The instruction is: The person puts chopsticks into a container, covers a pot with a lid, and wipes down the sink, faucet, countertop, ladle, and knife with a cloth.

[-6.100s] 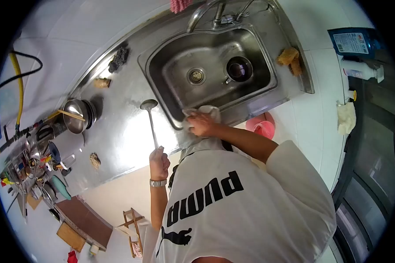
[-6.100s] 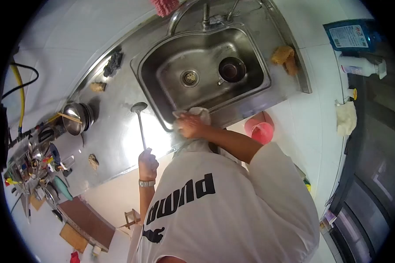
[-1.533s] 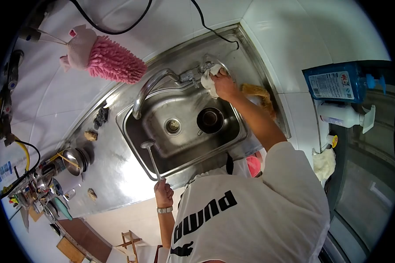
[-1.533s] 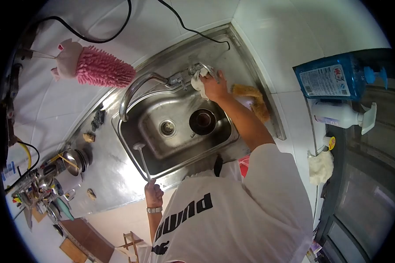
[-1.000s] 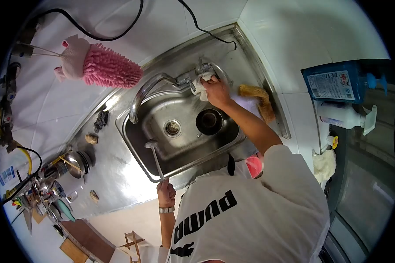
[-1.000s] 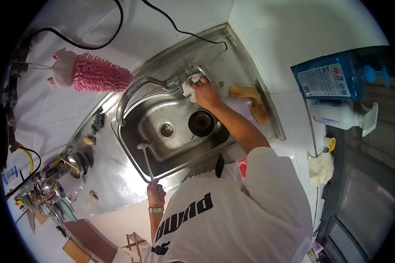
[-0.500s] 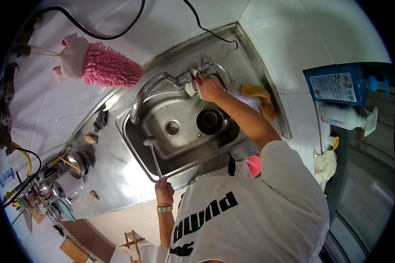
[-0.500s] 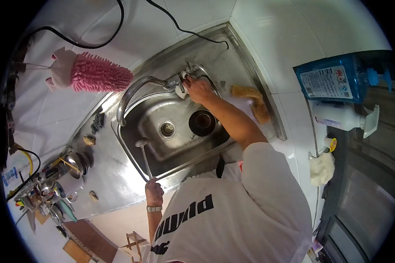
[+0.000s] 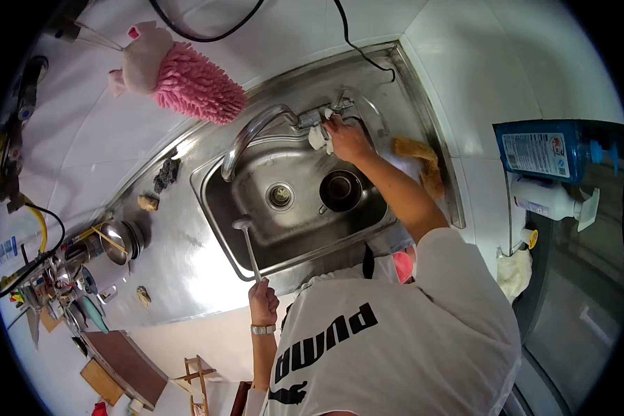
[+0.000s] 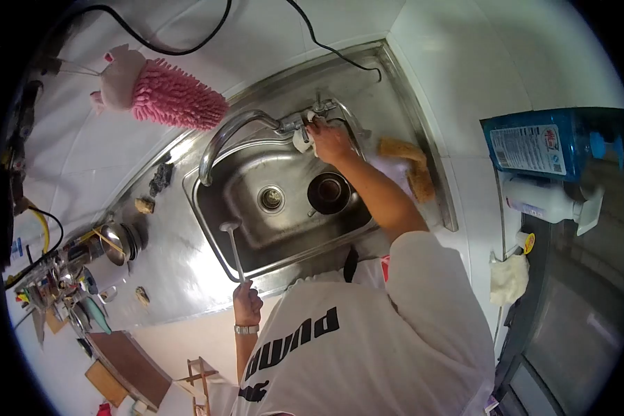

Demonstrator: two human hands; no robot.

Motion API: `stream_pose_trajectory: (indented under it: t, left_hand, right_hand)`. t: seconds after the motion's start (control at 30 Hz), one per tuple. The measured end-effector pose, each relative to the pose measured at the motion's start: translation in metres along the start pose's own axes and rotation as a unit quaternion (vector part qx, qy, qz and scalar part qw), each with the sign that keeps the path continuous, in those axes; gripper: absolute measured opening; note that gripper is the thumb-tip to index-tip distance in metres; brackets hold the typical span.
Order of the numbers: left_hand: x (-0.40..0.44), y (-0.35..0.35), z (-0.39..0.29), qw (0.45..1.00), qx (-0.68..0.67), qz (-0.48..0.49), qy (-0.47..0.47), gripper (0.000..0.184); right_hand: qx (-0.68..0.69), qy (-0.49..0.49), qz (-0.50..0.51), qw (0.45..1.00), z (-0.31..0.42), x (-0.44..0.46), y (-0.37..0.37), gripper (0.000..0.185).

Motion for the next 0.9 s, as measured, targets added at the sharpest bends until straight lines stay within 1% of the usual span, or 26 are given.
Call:
stream_pose_trajectory:
  t: [0.03,0.07,0.1,0.13,0.2,0.27,0.33,0.37,0.43,0.47,0.53,0.57,0.6,0.67,0.7,0.73,0.77,0.8,0.87,0.9]
  left_hand:
    - [-0.001,0.002,-0.002,1.0,0.006,0.005,0.002,0.021]
    - [-0.002,0.003,-0.003,1.0,0.002,0.003,0.003,0.021]
    - [-0.002,0.005,-0.005,1.0,0.005,0.002,0.002,0.021]
    - [-0.002,0.007,-0.006,1.0,0.008,0.002,0.001,0.021]
    - [-0.001,0.006,-0.005,1.0,0.001,0.005,0.009,0.02]
    - [-0.004,0.009,-0.007,1.0,-0.002,0.001,-0.005,0.02]
    - [-0.004,0.009,-0.006,1.0,-0.004,0.001,-0.004,0.02]
    - [-0.004,0.008,-0.005,1.0,-0.004,0.002,-0.003,0.02]
    - [-0.002,0.004,-0.002,1.0,-0.007,0.003,-0.007,0.02]
    - [-0.001,0.004,-0.002,1.0,-0.007,0.006,-0.008,0.02]
    - [0.0,0.002,-0.002,1.0,-0.009,0.004,-0.009,0.02]
    - [0.0,0.001,-0.002,1.0,-0.01,0.002,-0.01,0.02]
    - [-0.001,0.001,-0.003,1.0,-0.012,0.001,-0.01,0.02]
    - [-0.004,0.0,-0.007,1.0,-0.01,0.0,0.005,0.02]
    - [-0.004,-0.002,-0.008,1.0,-0.011,0.0,0.004,0.02]
    - [-0.003,-0.004,-0.008,1.0,-0.013,-0.003,0.0,0.02]
    - [-0.003,-0.005,-0.008,1.0,-0.016,-0.007,-0.003,0.02]
    - [-0.002,-0.008,-0.007,1.0,-0.019,-0.008,-0.004,0.02]
    - [0.0,-0.012,-0.004,1.0,-0.022,-0.002,-0.004,0.021]
    - [0.001,-0.012,-0.004,1.0,-0.023,0.0,-0.005,0.021]
  right_hand:
    - [0.0,-0.005,0.002,1.0,-0.003,0.001,0.018,0.055]
    - [0.052,-0.028,-0.095,0.994,-0.009,0.001,0.04,0.055]
    - [0.104,-0.052,-0.19,0.975,-0.007,0.002,0.039,0.056]
    - [0.103,-0.057,-0.19,0.975,-0.007,0.003,0.04,0.056]
    - [0.171,-0.003,-0.169,0.971,-0.006,0.0,0.043,0.054]
    - [0.184,0.002,-0.167,0.969,-0.002,-0.005,0.039,0.054]
    - [0.238,0.005,-0.187,0.953,0.002,-0.01,0.038,0.052]
    - [0.238,0.003,-0.184,0.954,0.008,-0.012,0.04,0.052]
    - [0.274,0.022,-0.252,0.928,0.022,-0.015,0.045,0.055]
    - [0.273,0.021,-0.25,0.929,0.029,-0.017,0.048,0.055]
    - [0.267,0.032,-0.178,0.947,0.039,-0.017,0.064,0.055]
    - [0.238,0.009,-0.191,0.952,0.042,-0.016,0.068,0.055]
    - [0.238,0.008,-0.189,0.953,0.043,-0.014,0.067,0.055]
    - [0.206,0.046,-0.134,0.968,0.039,-0.011,0.064,0.055]
    - [0.205,0.045,-0.132,0.969,0.034,-0.011,0.061,0.055]
    - [0.091,0.014,-0.177,0.98,0.027,-0.013,0.055,0.055]
    - [-0.024,-0.018,-0.218,0.975,0.024,-0.015,0.051,0.055]
    - [-0.024,-0.02,-0.216,0.976,0.025,-0.016,0.043,0.055]
    - [-0.026,0.066,-0.195,0.978,0.032,-0.018,0.016,0.042]
    - [-0.044,0.078,-0.214,0.973,0.035,-0.017,0.011,0.04]
Point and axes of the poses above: each hand's wrist, its own x-axis towards the middle knuckle, its own y-axis out of the palm, z = x × y, the point moved 2 cm from there along x, towards the middle knuckle, and after that the axes turned 13 degrees about x, right-handed, at the moved point
